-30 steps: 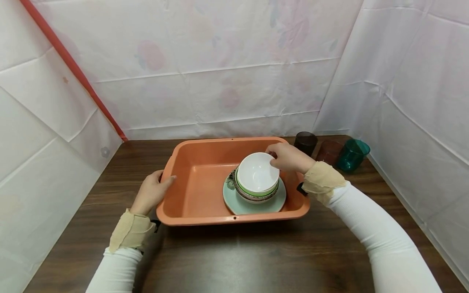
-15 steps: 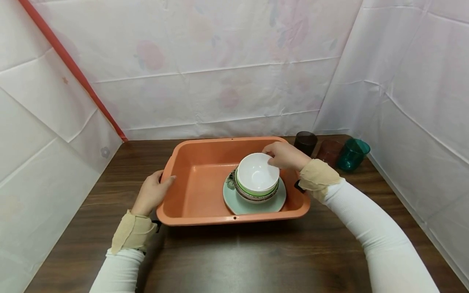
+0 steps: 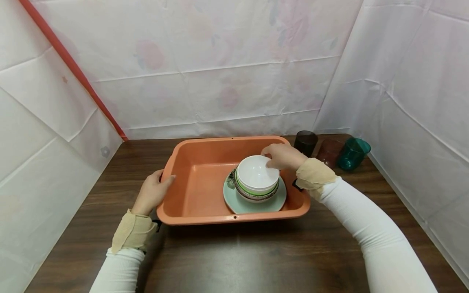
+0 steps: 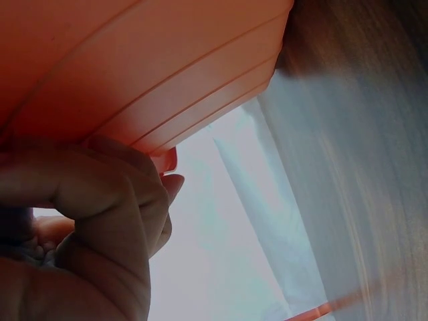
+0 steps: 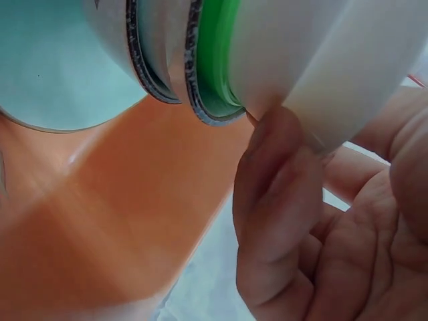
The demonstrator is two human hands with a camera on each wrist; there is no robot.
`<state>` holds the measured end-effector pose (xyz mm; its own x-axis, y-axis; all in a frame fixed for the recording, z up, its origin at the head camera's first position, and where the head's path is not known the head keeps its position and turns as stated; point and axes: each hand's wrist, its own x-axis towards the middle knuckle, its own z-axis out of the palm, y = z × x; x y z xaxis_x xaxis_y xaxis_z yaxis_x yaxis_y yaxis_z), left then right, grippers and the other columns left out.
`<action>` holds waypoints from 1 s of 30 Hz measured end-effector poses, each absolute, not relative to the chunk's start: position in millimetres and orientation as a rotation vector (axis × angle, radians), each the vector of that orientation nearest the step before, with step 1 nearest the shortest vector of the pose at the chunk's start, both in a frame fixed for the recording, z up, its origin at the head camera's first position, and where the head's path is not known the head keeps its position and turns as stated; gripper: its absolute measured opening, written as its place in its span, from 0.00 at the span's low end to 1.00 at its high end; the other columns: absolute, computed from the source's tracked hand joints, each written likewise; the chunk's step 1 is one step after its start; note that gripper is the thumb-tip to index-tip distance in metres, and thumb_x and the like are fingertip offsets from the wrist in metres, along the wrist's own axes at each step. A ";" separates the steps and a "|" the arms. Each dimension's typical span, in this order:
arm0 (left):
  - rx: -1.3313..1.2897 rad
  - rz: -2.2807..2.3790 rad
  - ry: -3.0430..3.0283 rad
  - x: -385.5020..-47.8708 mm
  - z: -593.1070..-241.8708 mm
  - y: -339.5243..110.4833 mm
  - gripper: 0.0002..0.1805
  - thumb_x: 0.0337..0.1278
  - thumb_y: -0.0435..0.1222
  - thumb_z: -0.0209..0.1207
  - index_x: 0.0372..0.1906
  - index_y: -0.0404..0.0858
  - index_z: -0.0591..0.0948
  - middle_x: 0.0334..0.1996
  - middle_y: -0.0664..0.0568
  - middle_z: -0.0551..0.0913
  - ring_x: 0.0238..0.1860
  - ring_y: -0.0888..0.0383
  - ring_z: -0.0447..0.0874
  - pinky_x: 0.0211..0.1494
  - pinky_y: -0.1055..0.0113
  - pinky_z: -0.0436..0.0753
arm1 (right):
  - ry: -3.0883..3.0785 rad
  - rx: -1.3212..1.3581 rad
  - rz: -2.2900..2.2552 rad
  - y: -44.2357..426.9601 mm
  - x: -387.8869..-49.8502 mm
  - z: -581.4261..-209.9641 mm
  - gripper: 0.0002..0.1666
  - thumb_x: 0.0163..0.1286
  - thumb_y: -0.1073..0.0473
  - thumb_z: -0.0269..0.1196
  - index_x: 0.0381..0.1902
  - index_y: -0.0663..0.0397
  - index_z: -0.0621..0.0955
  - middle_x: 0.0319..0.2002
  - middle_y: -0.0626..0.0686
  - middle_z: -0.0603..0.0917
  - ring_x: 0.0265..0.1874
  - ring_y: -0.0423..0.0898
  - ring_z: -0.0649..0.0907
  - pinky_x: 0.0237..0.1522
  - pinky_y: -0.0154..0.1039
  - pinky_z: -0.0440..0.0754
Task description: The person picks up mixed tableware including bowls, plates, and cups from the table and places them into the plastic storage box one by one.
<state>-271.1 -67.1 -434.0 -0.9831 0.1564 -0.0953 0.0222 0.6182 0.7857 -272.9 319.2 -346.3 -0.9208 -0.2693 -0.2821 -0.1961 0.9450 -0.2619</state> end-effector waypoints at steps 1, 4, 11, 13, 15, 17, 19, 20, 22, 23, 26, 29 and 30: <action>0.149 1.302 2.682 -271.3 -434.0 -67.0 0.32 0.73 0.48 0.48 0.66 0.26 0.66 0.50 0.33 0.79 0.38 0.53 0.84 0.38 0.64 0.84 | 2.782 -0.341 -0.333 319.4 -272.7 -346.1 0.18 0.68 0.60 0.62 0.55 0.51 0.81 0.50 0.53 0.85 0.37 0.46 0.80 0.38 0.39 0.77; 0.145 1.306 2.676 -271.6 -434.4 -67.0 0.32 0.73 0.48 0.48 0.67 0.26 0.66 0.50 0.33 0.79 0.38 0.53 0.84 0.38 0.65 0.83 | 2.782 -0.335 -0.347 320.4 -272.3 -345.8 0.19 0.68 0.59 0.62 0.57 0.52 0.81 0.53 0.54 0.84 0.39 0.47 0.80 0.41 0.40 0.78; 0.151 1.301 2.681 -271.5 -434.6 -66.9 0.32 0.74 0.48 0.47 0.66 0.26 0.66 0.49 0.33 0.80 0.37 0.54 0.84 0.37 0.65 0.83 | 2.780 -0.317 -0.441 327.9 -268.4 -341.1 0.19 0.71 0.58 0.60 0.58 0.53 0.80 0.52 0.55 0.84 0.30 0.45 0.81 0.34 0.38 0.78; 0.154 1.305 2.679 -271.4 -434.3 -66.7 0.31 0.74 0.48 0.47 0.66 0.26 0.66 0.49 0.33 0.80 0.37 0.54 0.84 0.37 0.65 0.83 | 2.778 -0.292 -0.509 331.6 -266.3 -338.5 0.17 0.71 0.57 0.60 0.56 0.52 0.80 0.47 0.55 0.84 0.26 0.45 0.80 0.30 0.38 0.77; 0.158 1.312 2.675 -271.6 -434.2 -66.6 0.31 0.74 0.48 0.47 0.66 0.26 0.66 0.49 0.33 0.80 0.37 0.54 0.84 0.37 0.65 0.83 | 2.787 -0.275 -0.579 336.4 -264.4 -336.0 0.16 0.71 0.56 0.60 0.55 0.52 0.81 0.42 0.55 0.84 0.27 0.47 0.81 0.29 0.38 0.77; 0.159 1.316 2.673 -272.0 -434.2 -66.7 0.32 0.74 0.48 0.47 0.66 0.26 0.66 0.49 0.33 0.80 0.37 0.54 0.85 0.37 0.65 0.84 | 2.798 -0.255 -0.652 342.2 -262.5 -333.4 0.16 0.71 0.55 0.60 0.55 0.51 0.81 0.41 0.55 0.84 0.29 0.49 0.82 0.29 0.38 0.78; 0.162 1.317 2.672 -272.5 -434.4 -66.6 0.32 0.74 0.48 0.47 0.67 0.26 0.66 0.49 0.33 0.80 0.37 0.54 0.84 0.37 0.65 0.84 | 2.816 -0.249 -0.720 349.1 -260.9 -331.4 0.17 0.71 0.54 0.60 0.56 0.51 0.80 0.40 0.56 0.84 0.31 0.53 0.83 0.30 0.39 0.79; 0.162 1.316 2.672 -272.8 -434.6 -66.7 0.32 0.74 0.48 0.47 0.67 0.26 0.66 0.49 0.33 0.80 0.37 0.54 0.85 0.37 0.64 0.84 | 2.825 -0.252 -0.754 352.8 -260.0 -330.6 0.18 0.71 0.53 0.60 0.56 0.52 0.80 0.40 0.56 0.84 0.33 0.54 0.83 0.32 0.40 0.80; 0.163 1.310 2.677 -273.1 -434.6 -66.8 0.32 0.74 0.48 0.47 0.67 0.26 0.66 0.49 0.33 0.80 0.37 0.54 0.85 0.37 0.64 0.84 | 2.850 -0.253 -0.808 359.9 -257.6 -329.4 0.19 0.72 0.52 0.60 0.57 0.51 0.79 0.42 0.57 0.83 0.35 0.53 0.83 0.35 0.41 0.81; 0.162 1.307 2.677 -273.2 -434.7 -66.9 0.32 0.74 0.48 0.47 0.67 0.26 0.66 0.49 0.33 0.80 0.37 0.54 0.85 0.37 0.64 0.84 | 2.862 -0.252 -0.844 363.4 -256.2 -329.1 0.20 0.72 0.51 0.60 0.58 0.51 0.79 0.42 0.58 0.83 0.36 0.53 0.84 0.36 0.41 0.81; 0.155 1.302 2.676 -272.9 -434.8 -66.7 0.32 0.74 0.48 0.47 0.67 0.26 0.66 0.50 0.33 0.80 0.37 0.53 0.85 0.37 0.63 0.84 | 2.929 -0.250 -0.939 373.6 -251.5 -329.2 0.20 0.72 0.50 0.60 0.58 0.51 0.79 0.43 0.57 0.83 0.36 0.51 0.83 0.38 0.41 0.81; 0.145 1.302 2.672 -271.8 -434.8 -66.3 0.32 0.74 0.48 0.47 0.68 0.26 0.65 0.50 0.32 0.79 0.38 0.53 0.85 0.38 0.62 0.85 | 3.023 -0.221 -0.998 383.9 -245.7 -330.3 0.21 0.72 0.49 0.60 0.59 0.50 0.79 0.42 0.57 0.84 0.36 0.50 0.82 0.38 0.42 0.80; 0.145 1.303 2.671 -271.3 -434.7 -66.0 0.32 0.74 0.48 0.47 0.68 0.26 0.65 0.51 0.32 0.79 0.38 0.53 0.85 0.38 0.62 0.85 | 3.063 -0.206 -1.000 388.0 -243.7 -330.8 0.21 0.72 0.49 0.60 0.59 0.50 0.78 0.42 0.56 0.84 0.36 0.50 0.82 0.39 0.44 0.80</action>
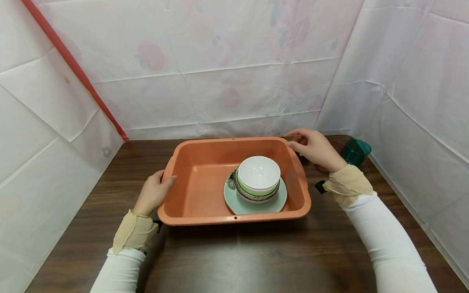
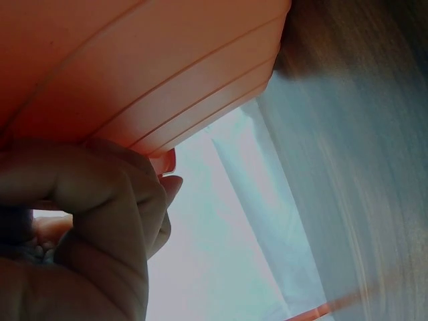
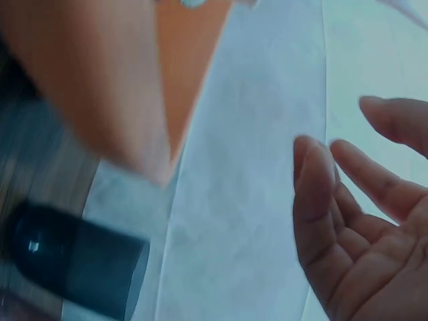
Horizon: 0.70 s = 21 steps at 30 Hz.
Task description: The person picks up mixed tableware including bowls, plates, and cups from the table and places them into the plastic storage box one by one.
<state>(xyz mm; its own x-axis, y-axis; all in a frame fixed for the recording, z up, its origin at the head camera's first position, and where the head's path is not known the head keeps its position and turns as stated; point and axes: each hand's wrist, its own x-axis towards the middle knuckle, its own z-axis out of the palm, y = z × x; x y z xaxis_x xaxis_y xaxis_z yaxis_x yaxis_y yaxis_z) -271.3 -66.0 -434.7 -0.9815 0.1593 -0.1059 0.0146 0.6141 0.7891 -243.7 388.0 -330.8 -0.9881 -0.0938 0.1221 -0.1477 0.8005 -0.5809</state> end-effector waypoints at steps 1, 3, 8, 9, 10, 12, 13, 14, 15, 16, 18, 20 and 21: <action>0.146 1.307 2.671 -270.9 -434.6 -65.7 0.33 0.74 0.48 0.47 0.68 0.26 0.65 0.51 0.32 0.79 0.38 0.53 0.85 0.38 0.62 0.85 | -2.865 0.175 0.921 392.7 -241.5 -331.5 0.22 0.72 0.50 0.60 0.60 0.50 0.78 0.43 0.56 0.83 0.37 0.50 0.82 0.41 0.46 0.80; 0.148 1.312 2.670 -270.4 -434.5 -65.4 0.33 0.74 0.49 0.47 0.68 0.26 0.65 0.51 0.32 0.79 0.38 0.53 0.85 0.38 0.62 0.85 | -2.804 0.137 0.884 403.4 -236.4 -332.2 0.25 0.72 0.49 0.60 0.62 0.51 0.76 0.45 0.58 0.82 0.41 0.53 0.82 0.44 0.50 0.80; 0.160 1.314 2.678 -270.1 -434.2 -64.9 0.32 0.74 0.49 0.47 0.68 0.27 0.65 0.50 0.33 0.80 0.38 0.53 0.85 0.38 0.63 0.85 | -2.623 0.052 0.883 434.6 -224.0 -335.5 0.30 0.72 0.50 0.61 0.66 0.57 0.73 0.53 0.65 0.78 0.51 0.62 0.80 0.52 0.58 0.76; 0.161 1.313 2.679 -270.2 -434.1 -64.7 0.32 0.74 0.49 0.47 0.68 0.27 0.65 0.50 0.33 0.80 0.38 0.53 0.85 0.38 0.62 0.85 | -2.597 0.031 0.891 440.8 -221.6 -336.3 0.31 0.71 0.50 0.61 0.67 0.58 0.72 0.55 0.66 0.78 0.53 0.63 0.79 0.53 0.58 0.75; 0.160 1.312 2.680 -270.2 -434.1 -64.6 0.32 0.74 0.49 0.47 0.68 0.27 0.65 0.50 0.33 0.80 0.38 0.53 0.85 0.38 0.62 0.85 | -2.576 0.007 0.898 447.1 -219.2 -337.4 0.32 0.71 0.49 0.61 0.67 0.58 0.71 0.56 0.66 0.77 0.54 0.63 0.78 0.53 0.55 0.75; 0.155 1.313 2.679 -270.2 -434.3 -64.4 0.32 0.74 0.49 0.47 0.68 0.27 0.66 0.51 0.33 0.80 0.38 0.52 0.85 0.38 0.62 0.85 | -2.549 -0.045 0.907 459.1 -214.4 -340.0 0.35 0.71 0.48 0.61 0.69 0.57 0.69 0.59 0.66 0.75 0.58 0.62 0.76 0.53 0.48 0.75; 0.153 1.314 2.676 -270.2 -434.4 -64.3 0.32 0.74 0.49 0.47 0.68 0.27 0.65 0.51 0.33 0.80 0.39 0.52 0.85 0.39 0.62 0.85 | -2.541 -0.076 0.908 465.0 -212.1 -341.5 0.36 0.70 0.47 0.61 0.70 0.56 0.68 0.61 0.66 0.74 0.59 0.62 0.75 0.52 0.44 0.74; 0.151 1.315 2.676 -270.1 -434.5 -64.2 0.32 0.74 0.49 0.47 0.68 0.27 0.65 0.51 0.33 0.80 0.39 0.52 0.85 0.39 0.62 0.85 | -2.534 -0.098 0.912 470.9 -210.1 -343.1 0.37 0.70 0.46 0.61 0.71 0.56 0.67 0.63 0.65 0.73 0.61 0.62 0.73 0.52 0.42 0.73; 0.150 1.314 2.677 -270.0 -434.6 -64.1 0.32 0.74 0.49 0.47 0.68 0.27 0.65 0.51 0.33 0.80 0.39 0.52 0.85 0.39 0.62 0.84 | -2.528 -0.126 0.914 476.7 -208.5 -344.7 0.39 0.70 0.45 0.61 0.72 0.55 0.65 0.65 0.65 0.71 0.62 0.62 0.72 0.52 0.42 0.73; 0.150 1.313 2.679 -269.9 -434.7 -64.0 0.32 0.74 0.49 0.47 0.68 0.27 0.66 0.51 0.33 0.80 0.39 0.52 0.85 0.39 0.62 0.84 | -2.520 -0.146 0.916 482.7 -207.3 -346.6 0.40 0.70 0.44 0.61 0.73 0.55 0.64 0.66 0.65 0.69 0.63 0.63 0.70 0.53 0.43 0.72; 0.154 1.314 2.682 -269.7 -434.9 -63.8 0.32 0.74 0.49 0.47 0.68 0.27 0.66 0.50 0.33 0.80 0.39 0.52 0.85 0.39 0.63 0.84 | -2.504 -0.181 0.925 493.9 -205.0 -350.7 0.42 0.70 0.45 0.61 0.74 0.55 0.62 0.69 0.67 0.66 0.66 0.65 0.67 0.58 0.50 0.72; 0.159 1.315 2.685 -269.7 -435.1 -63.7 0.31 0.74 0.48 0.47 0.67 0.27 0.66 0.50 0.33 0.80 0.38 0.53 0.85 0.38 0.63 0.84 | -2.492 -0.212 0.929 504.0 -203.4 -354.7 0.44 0.70 0.45 0.61 0.76 0.56 0.59 0.71 0.68 0.62 0.67 0.67 0.64 0.61 0.60 0.67; 0.162 1.315 2.687 -269.7 -435.2 -63.7 0.31 0.74 0.48 0.47 0.67 0.27 0.66 0.50 0.33 0.80 0.38 0.53 0.85 0.38 0.63 0.84 | -2.492 -0.229 0.931 508.8 -202.9 -356.9 0.45 0.70 0.45 0.61 0.76 0.56 0.57 0.71 0.69 0.60 0.67 0.68 0.63 0.63 0.63 0.64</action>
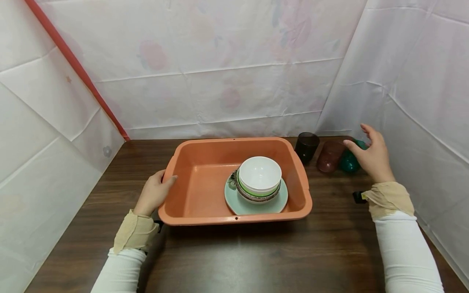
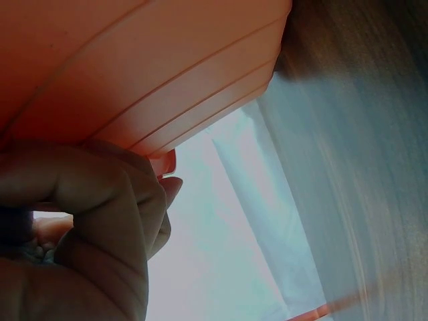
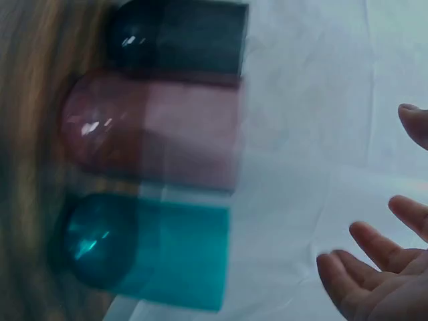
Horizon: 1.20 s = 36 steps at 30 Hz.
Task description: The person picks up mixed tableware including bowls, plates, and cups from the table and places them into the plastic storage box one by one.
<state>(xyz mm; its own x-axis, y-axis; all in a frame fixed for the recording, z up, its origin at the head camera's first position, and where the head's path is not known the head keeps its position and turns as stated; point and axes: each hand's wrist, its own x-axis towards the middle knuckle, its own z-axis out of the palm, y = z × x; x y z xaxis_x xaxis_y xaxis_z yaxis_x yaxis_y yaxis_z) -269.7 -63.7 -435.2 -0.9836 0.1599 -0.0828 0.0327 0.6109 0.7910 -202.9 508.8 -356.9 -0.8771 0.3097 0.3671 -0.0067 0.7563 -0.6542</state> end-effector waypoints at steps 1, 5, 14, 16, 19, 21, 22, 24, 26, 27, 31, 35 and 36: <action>0.163 1.316 2.688 -269.8 -435.2 -63.7 0.31 0.74 0.48 0.47 0.67 0.27 0.66 0.50 0.33 0.80 0.38 0.53 0.85 0.38 0.63 0.84 | -2.493 -0.246 0.932 513.0 -202.3 -358.9 0.46 0.70 0.45 0.61 0.77 0.55 0.56 0.72 0.69 0.59 0.69 0.69 0.61 0.65 0.65 0.62; 0.167 1.318 2.684 -270.0 -435.6 -64.0 0.31 0.74 0.48 0.47 0.67 0.27 0.66 0.50 0.33 0.80 0.38 0.53 0.85 0.38 0.63 0.84 | -2.523 -0.292 0.931 527.4 -201.6 -367.8 0.49 0.70 0.45 0.61 0.78 0.53 0.50 0.75 0.69 0.51 0.73 0.70 0.54 0.70 0.68 0.53; 0.146 1.326 2.659 -269.8 -435.7 -64.0 0.32 0.74 0.49 0.47 0.68 0.28 0.66 0.50 0.34 0.80 0.37 0.54 0.85 0.38 0.63 0.84 | -2.587 -0.375 0.935 547.9 -206.4 -388.1 0.52 0.70 0.44 0.58 0.79 0.56 0.44 0.76 0.72 0.46 0.74 0.72 0.49 0.70 0.70 0.50; 0.143 1.328 2.656 -269.6 -435.3 -63.7 0.32 0.74 0.48 0.47 0.68 0.28 0.65 0.50 0.34 0.80 0.37 0.55 0.85 0.38 0.63 0.84 | -2.583 -0.392 0.934 550.5 -207.3 -391.9 0.52 0.70 0.45 0.58 0.78 0.58 0.45 0.75 0.73 0.46 0.73 0.72 0.50 0.71 0.69 0.50; 0.144 1.330 2.659 -269.6 -434.6 -63.4 0.31 0.74 0.48 0.47 0.68 0.28 0.65 0.50 0.34 0.80 0.36 0.55 0.85 0.37 0.63 0.85 | -2.572 -0.410 0.937 553.3 -208.4 -396.6 0.51 0.70 0.46 0.58 0.78 0.60 0.46 0.74 0.74 0.48 0.73 0.72 0.51 0.71 0.68 0.50; 0.145 1.329 2.660 -269.7 -434.2 -63.3 0.31 0.74 0.48 0.47 0.68 0.27 0.66 0.49 0.34 0.80 0.35 0.55 0.85 0.37 0.64 0.85 | -2.569 -0.421 0.941 554.8 -209.4 -399.4 0.51 0.70 0.46 0.58 0.78 0.62 0.46 0.74 0.75 0.49 0.73 0.72 0.52 0.71 0.68 0.51; 0.145 1.330 2.659 -269.7 -434.2 -63.3 0.31 0.74 0.48 0.47 0.68 0.28 0.66 0.49 0.34 0.80 0.35 0.55 0.85 0.37 0.64 0.85 | -2.572 -0.426 0.942 555.4 -209.9 -400.8 0.51 0.70 0.46 0.58 0.77 0.62 0.46 0.74 0.75 0.49 0.72 0.73 0.52 0.71 0.68 0.51; 0.147 1.333 2.655 -269.7 -434.3 -63.4 0.31 0.74 0.48 0.47 0.68 0.28 0.65 0.49 0.33 0.80 0.35 0.55 0.85 0.37 0.63 0.85 | -2.583 -0.439 0.949 557.0 -210.9 -403.9 0.51 0.70 0.46 0.57 0.77 0.64 0.46 0.74 0.75 0.49 0.72 0.73 0.52 0.71 0.68 0.51; 0.151 1.335 2.655 -269.7 -434.5 -63.4 0.31 0.74 0.48 0.47 0.68 0.28 0.65 0.49 0.33 0.80 0.35 0.55 0.85 0.37 0.63 0.85 | -2.600 -0.453 0.954 558.0 -212.1 -406.8 0.51 0.71 0.45 0.56 0.77 0.64 0.45 0.74 0.76 0.48 0.72 0.74 0.52 0.70 0.69 0.52; 0.153 1.336 2.655 -269.7 -434.7 -63.5 0.31 0.74 0.48 0.47 0.68 0.28 0.65 0.49 0.33 0.80 0.36 0.55 0.85 0.37 0.63 0.85 | -2.606 -0.460 0.955 558.5 -212.5 -408.2 0.51 0.71 0.45 0.56 0.77 0.64 0.45 0.74 0.76 0.48 0.71 0.74 0.52 0.69 0.70 0.52; 0.158 1.337 2.659 -269.8 -435.4 -63.7 0.32 0.74 0.48 0.47 0.68 0.28 0.65 0.50 0.33 0.80 0.37 0.54 0.85 0.38 0.63 0.85 | -2.604 -0.485 0.958 558.3 -215.5 -412.2 0.51 0.71 0.45 0.56 0.77 0.65 0.45 0.73 0.77 0.48 0.71 0.75 0.53 0.69 0.70 0.54; 0.160 1.340 2.659 -269.6 -436.0 -64.1 0.32 0.73 0.49 0.47 0.68 0.28 0.66 0.50 0.33 0.80 0.36 0.54 0.85 0.38 0.63 0.85 | -2.588 -0.518 0.971 557.6 -219.1 -414.7 0.51 0.71 0.47 0.56 0.77 0.67 0.45 0.73 0.77 0.47 0.71 0.74 0.53 0.69 0.69 0.54; 0.160 1.340 2.660 -269.5 -436.1 -64.1 0.32 0.73 0.49 0.47 0.68 0.28 0.66 0.50 0.33 0.80 0.37 0.54 0.85 0.38 0.63 0.85 | -2.584 -0.527 0.978 558.0 -220.0 -415.5 0.51 0.71 0.47 0.55 0.76 0.67 0.44 0.73 0.77 0.47 0.71 0.74 0.53 0.70 0.68 0.54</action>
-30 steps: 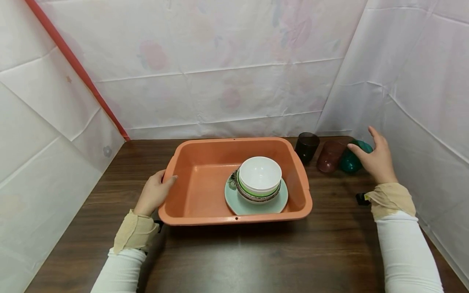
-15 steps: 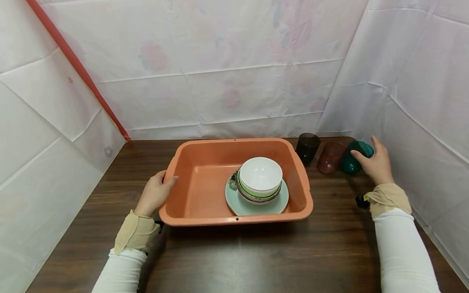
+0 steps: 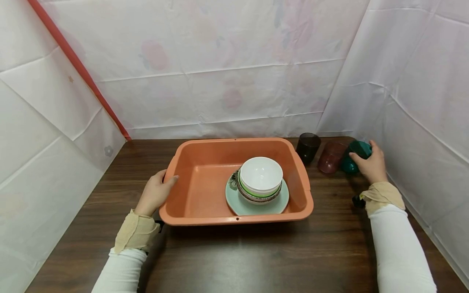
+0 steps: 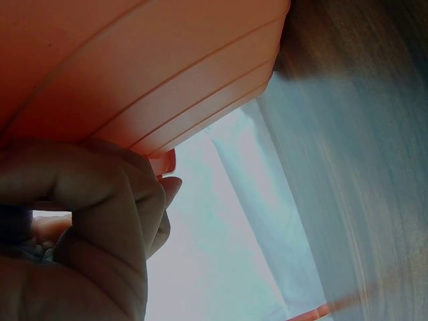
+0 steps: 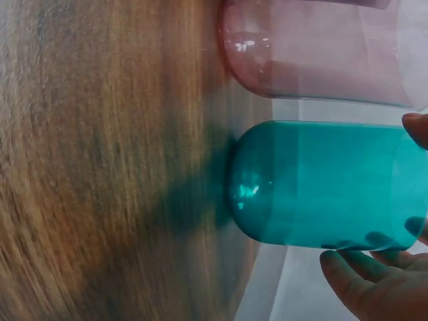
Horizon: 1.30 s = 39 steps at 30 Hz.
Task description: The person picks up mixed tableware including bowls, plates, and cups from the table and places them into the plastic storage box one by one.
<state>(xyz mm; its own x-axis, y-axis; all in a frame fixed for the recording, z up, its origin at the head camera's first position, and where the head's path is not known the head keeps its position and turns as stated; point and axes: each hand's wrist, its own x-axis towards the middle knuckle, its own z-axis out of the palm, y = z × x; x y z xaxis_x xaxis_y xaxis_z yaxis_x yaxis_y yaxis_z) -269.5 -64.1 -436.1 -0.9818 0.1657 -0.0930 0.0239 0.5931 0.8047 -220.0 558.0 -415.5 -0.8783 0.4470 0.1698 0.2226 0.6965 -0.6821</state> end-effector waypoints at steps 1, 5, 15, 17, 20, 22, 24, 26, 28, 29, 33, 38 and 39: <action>0.160 1.340 2.661 -269.4 -436.1 -64.1 0.32 0.73 0.49 0.47 0.68 0.28 0.66 0.50 0.33 0.80 0.36 0.54 0.85 0.38 0.63 0.85 | -2.578 -0.536 0.987 558.1 -220.8 -416.1 0.51 0.71 0.47 0.56 0.76 0.68 0.44 0.73 0.77 0.46 0.72 0.74 0.52 0.70 0.68 0.53; 0.155 1.332 2.666 -269.1 -435.6 -63.6 0.32 0.74 0.49 0.47 0.68 0.28 0.65 0.50 0.33 0.79 0.37 0.53 0.85 0.38 0.63 0.85 | -2.561 -0.578 1.019 560.4 -223.6 -419.0 0.53 0.71 0.47 0.55 0.76 0.70 0.41 0.74 0.76 0.44 0.73 0.73 0.50 0.72 0.66 0.51; 0.155 1.331 2.666 -269.1 -435.2 -63.4 0.32 0.74 0.49 0.47 0.69 0.27 0.64 0.51 0.33 0.79 0.39 0.52 0.85 0.39 0.62 0.85 | -2.530 -0.676 1.072 559.8 -222.3 -419.4 0.55 0.69 0.42 0.56 0.75 0.71 0.43 0.72 0.77 0.51 0.70 0.73 0.56 0.70 0.65 0.56; 0.156 1.331 2.666 -269.1 -435.3 -63.5 0.32 0.74 0.49 0.47 0.69 0.27 0.64 0.51 0.33 0.79 0.39 0.52 0.85 0.39 0.62 0.85 | -2.533 -0.683 1.072 559.5 -221.0 -417.1 0.55 0.69 0.42 0.56 0.75 0.70 0.44 0.72 0.76 0.51 0.70 0.73 0.57 0.70 0.65 0.57; 0.156 1.330 2.665 -269.2 -435.5 -63.5 0.32 0.74 0.48 0.47 0.69 0.27 0.64 0.51 0.33 0.79 0.38 0.53 0.85 0.39 0.63 0.85 | -2.517 -0.677 1.090 558.7 -218.7 -411.0 0.55 0.68 0.42 0.57 0.75 0.70 0.44 0.73 0.75 0.51 0.70 0.72 0.57 0.70 0.65 0.57; 0.155 1.329 2.664 -269.2 -435.5 -63.5 0.32 0.74 0.48 0.47 0.68 0.27 0.64 0.51 0.33 0.79 0.38 0.53 0.85 0.38 0.63 0.85 | -2.501 -0.672 1.102 557.5 -216.8 -405.3 0.55 0.68 0.42 0.58 0.75 0.69 0.45 0.73 0.74 0.52 0.70 0.72 0.57 0.70 0.65 0.57; 0.156 1.327 2.667 -269.3 -435.4 -63.6 0.32 0.74 0.48 0.47 0.68 0.27 0.65 0.51 0.33 0.79 0.38 0.54 0.85 0.38 0.63 0.85 | -2.489 -0.678 1.103 555.5 -214.7 -398.1 0.55 0.67 0.42 0.58 0.75 0.69 0.45 0.73 0.74 0.52 0.70 0.71 0.58 0.70 0.65 0.57; 0.157 1.327 2.666 -269.2 -435.4 -63.5 0.32 0.74 0.48 0.47 0.68 0.27 0.65 0.50 0.33 0.80 0.37 0.54 0.85 0.38 0.63 0.85 | -2.486 -0.695 1.099 552.7 -212.1 -390.2 0.56 0.67 0.42 0.58 0.76 0.68 0.45 0.73 0.73 0.52 0.70 0.71 0.58 0.69 0.65 0.58; 0.156 1.324 2.666 -269.1 -435.4 -63.6 0.32 0.74 0.48 0.47 0.68 0.27 0.65 0.50 0.33 0.80 0.37 0.54 0.85 0.38 0.63 0.85 | -2.481 -0.711 1.096 549.3 -209.9 -381.9 0.56 0.67 0.41 0.58 0.76 0.67 0.45 0.74 0.72 0.52 0.70 0.71 0.58 0.69 0.65 0.59; 0.156 1.323 2.665 -269.0 -435.4 -63.7 0.32 0.74 0.48 0.47 0.68 0.27 0.65 0.50 0.33 0.80 0.37 0.54 0.85 0.38 0.63 0.85 | -2.478 -0.717 1.094 547.4 -209.0 -377.8 0.56 0.67 0.41 0.58 0.76 0.67 0.45 0.74 0.72 0.52 0.70 0.70 0.58 0.69 0.65 0.59; 0.151 1.317 2.660 -269.0 -435.2 -63.9 0.32 0.74 0.48 0.47 0.69 0.27 0.64 0.51 0.33 0.79 0.38 0.54 0.85 0.38 0.63 0.85 | -2.483 -0.721 1.071 539.3 -206.4 -362.9 0.57 0.66 0.39 0.59 0.76 0.66 0.46 0.74 0.71 0.52 0.70 0.70 0.59 0.69 0.65 0.60; 0.153 1.314 2.654 -269.4 -433.7 -63.8 0.33 0.73 0.48 0.47 0.70 0.26 0.63 0.52 0.32 0.79 0.38 0.54 0.86 0.38 0.62 0.86 | -2.487 -0.657 1.063 525.0 -203.2 -344.9 0.58 0.66 0.37 0.59 0.77 0.64 0.46 0.75 0.69 0.51 0.71 0.70 0.58 0.68 0.66 0.61; 0.155 1.312 2.655 -269.4 -433.4 -63.9 0.33 0.73 0.48 0.47 0.70 0.26 0.62 0.52 0.32 0.79 0.37 0.54 0.86 0.38 0.62 0.86 | -2.488 -0.641 1.060 521.4 -202.5 -341.2 0.58 0.65 0.37 0.59 0.77 0.63 0.46 0.75 0.69 0.51 0.71 0.70 0.58 0.68 0.67 0.61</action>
<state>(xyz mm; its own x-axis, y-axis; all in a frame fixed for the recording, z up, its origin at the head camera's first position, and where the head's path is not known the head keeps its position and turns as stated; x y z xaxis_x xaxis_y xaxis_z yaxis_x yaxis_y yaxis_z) -269.4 -63.9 -433.4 -0.9792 0.1701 -0.1109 0.0152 0.6063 0.7951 -202.5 521.4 -341.2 -0.8324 0.5344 0.1470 0.2644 0.6159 -0.7422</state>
